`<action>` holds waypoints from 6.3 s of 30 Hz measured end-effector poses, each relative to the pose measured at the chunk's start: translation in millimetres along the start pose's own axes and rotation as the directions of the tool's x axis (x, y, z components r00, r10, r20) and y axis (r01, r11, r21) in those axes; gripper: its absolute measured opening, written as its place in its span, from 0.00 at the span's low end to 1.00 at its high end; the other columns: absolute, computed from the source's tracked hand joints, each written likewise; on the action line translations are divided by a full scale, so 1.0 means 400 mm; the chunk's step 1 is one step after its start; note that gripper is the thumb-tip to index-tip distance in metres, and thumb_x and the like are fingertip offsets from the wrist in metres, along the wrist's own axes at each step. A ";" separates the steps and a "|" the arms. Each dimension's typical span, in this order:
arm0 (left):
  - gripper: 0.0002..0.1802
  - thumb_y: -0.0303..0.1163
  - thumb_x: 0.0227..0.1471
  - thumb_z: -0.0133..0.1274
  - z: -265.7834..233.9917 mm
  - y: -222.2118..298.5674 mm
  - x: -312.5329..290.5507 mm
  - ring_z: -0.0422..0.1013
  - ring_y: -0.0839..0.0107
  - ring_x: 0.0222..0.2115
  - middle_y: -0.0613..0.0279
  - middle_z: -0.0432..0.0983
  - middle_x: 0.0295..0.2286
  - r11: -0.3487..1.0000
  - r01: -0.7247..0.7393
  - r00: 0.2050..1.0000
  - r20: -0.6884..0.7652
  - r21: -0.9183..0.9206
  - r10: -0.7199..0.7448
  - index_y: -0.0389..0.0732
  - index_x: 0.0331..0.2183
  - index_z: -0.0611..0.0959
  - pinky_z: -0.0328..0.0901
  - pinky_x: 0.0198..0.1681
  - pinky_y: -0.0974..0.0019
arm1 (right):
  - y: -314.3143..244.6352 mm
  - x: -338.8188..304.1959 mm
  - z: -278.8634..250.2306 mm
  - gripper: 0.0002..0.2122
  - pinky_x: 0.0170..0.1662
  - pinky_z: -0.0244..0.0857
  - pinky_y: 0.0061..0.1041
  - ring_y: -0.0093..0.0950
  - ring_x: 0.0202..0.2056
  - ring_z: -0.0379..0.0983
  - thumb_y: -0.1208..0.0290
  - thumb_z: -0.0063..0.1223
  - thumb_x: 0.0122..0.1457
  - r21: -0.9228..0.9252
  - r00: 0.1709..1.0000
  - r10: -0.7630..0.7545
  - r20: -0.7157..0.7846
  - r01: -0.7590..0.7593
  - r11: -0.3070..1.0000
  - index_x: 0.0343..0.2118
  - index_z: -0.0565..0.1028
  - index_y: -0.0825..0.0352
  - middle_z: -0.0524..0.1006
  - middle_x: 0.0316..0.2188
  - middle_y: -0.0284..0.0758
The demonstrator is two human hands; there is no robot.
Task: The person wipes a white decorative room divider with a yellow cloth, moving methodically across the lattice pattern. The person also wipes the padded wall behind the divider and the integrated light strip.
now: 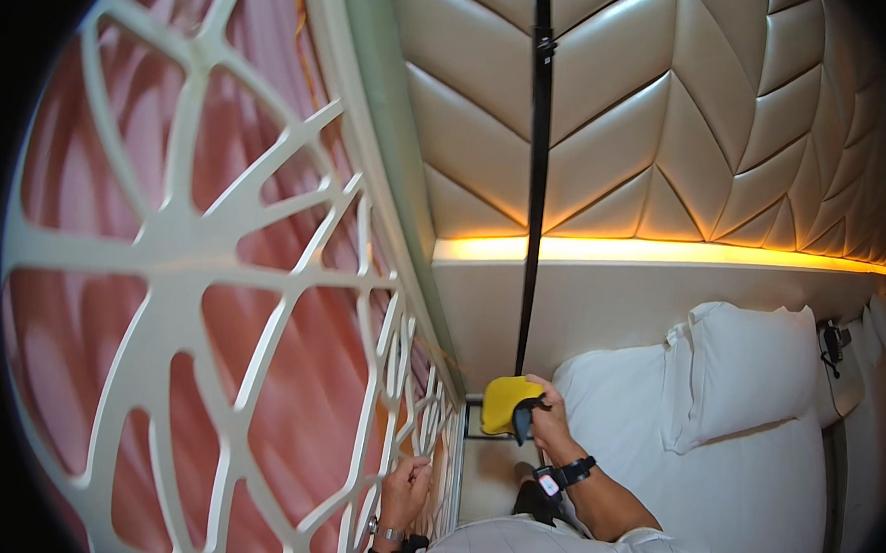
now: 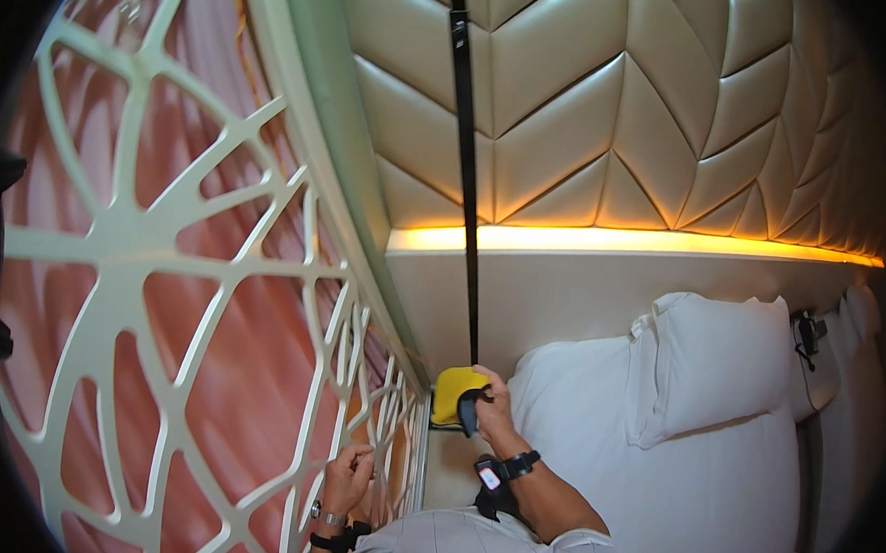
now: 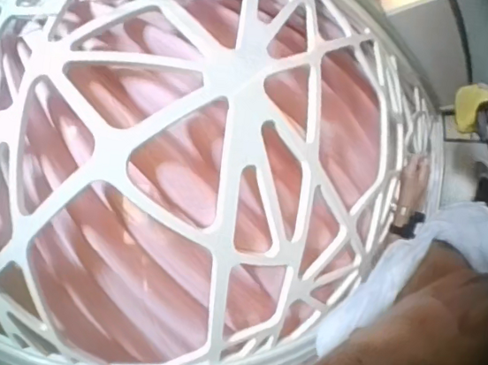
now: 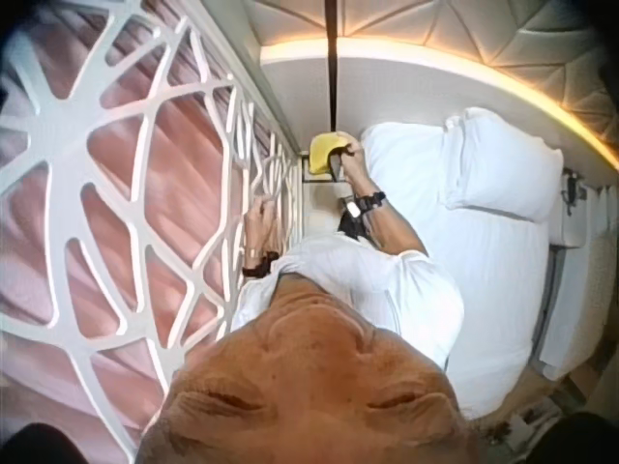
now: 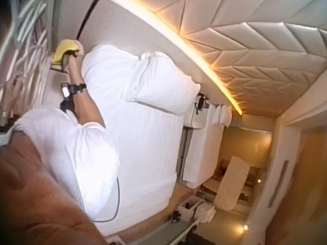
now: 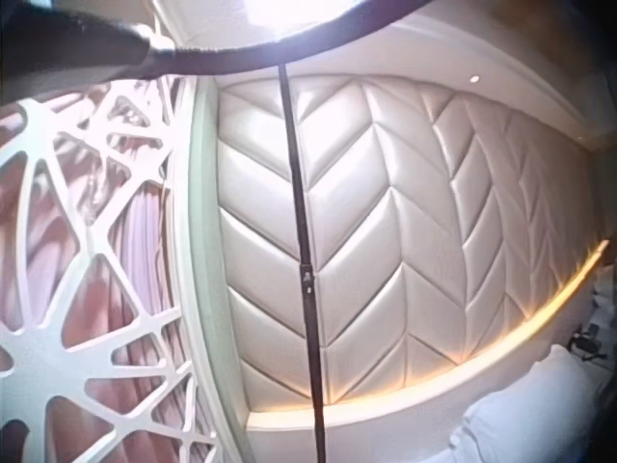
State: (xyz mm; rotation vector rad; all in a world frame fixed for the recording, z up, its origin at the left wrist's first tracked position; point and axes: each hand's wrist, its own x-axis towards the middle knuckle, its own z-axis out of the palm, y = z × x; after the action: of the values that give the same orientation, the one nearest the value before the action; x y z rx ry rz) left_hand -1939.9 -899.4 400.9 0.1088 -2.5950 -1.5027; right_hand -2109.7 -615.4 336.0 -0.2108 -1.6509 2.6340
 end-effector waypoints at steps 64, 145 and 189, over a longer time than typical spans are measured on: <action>0.14 0.33 0.62 0.55 0.201 0.862 1.278 0.59 0.47 0.73 0.40 0.68 0.67 -0.027 -0.648 0.300 0.289 0.761 0.909 0.40 0.47 0.85 0.45 0.76 0.29 | -1.140 1.037 0.313 0.31 0.78 0.36 0.58 0.51 0.79 0.49 0.54 0.51 0.61 -0.553 -0.100 -0.663 0.742 0.469 -0.689 0.69 0.77 0.51 0.63 0.77 0.41; 0.14 0.27 0.64 0.64 0.385 0.484 1.282 0.84 0.58 0.42 0.48 0.86 0.45 0.744 -0.668 0.733 0.211 0.036 0.647 0.32 0.49 0.86 0.78 0.46 0.59 | -0.674 1.061 0.068 0.14 0.71 0.56 0.56 0.49 0.65 0.66 0.75 0.66 0.57 -0.461 0.023 -0.732 0.681 0.790 -0.404 0.46 0.79 0.63 0.70 0.69 0.44; 0.42 0.29 0.56 0.67 1.278 0.817 1.054 0.60 0.39 0.71 0.39 0.62 0.70 0.159 -0.986 0.147 0.724 0.053 0.674 0.45 0.70 0.71 0.56 0.71 0.30 | -0.751 0.801 -1.055 0.30 0.75 0.37 0.64 0.46 0.73 0.58 0.70 0.74 0.47 -0.993 0.698 -0.707 0.112 0.103 -0.055 0.57 0.81 0.59 0.74 0.63 0.38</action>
State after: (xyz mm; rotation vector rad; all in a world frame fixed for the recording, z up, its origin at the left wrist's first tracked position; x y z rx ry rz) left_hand -2434.1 -354.7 469.2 -1.7989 -2.3439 -0.2530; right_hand -2388.1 -76.4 392.0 -0.2102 -2.3708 0.4676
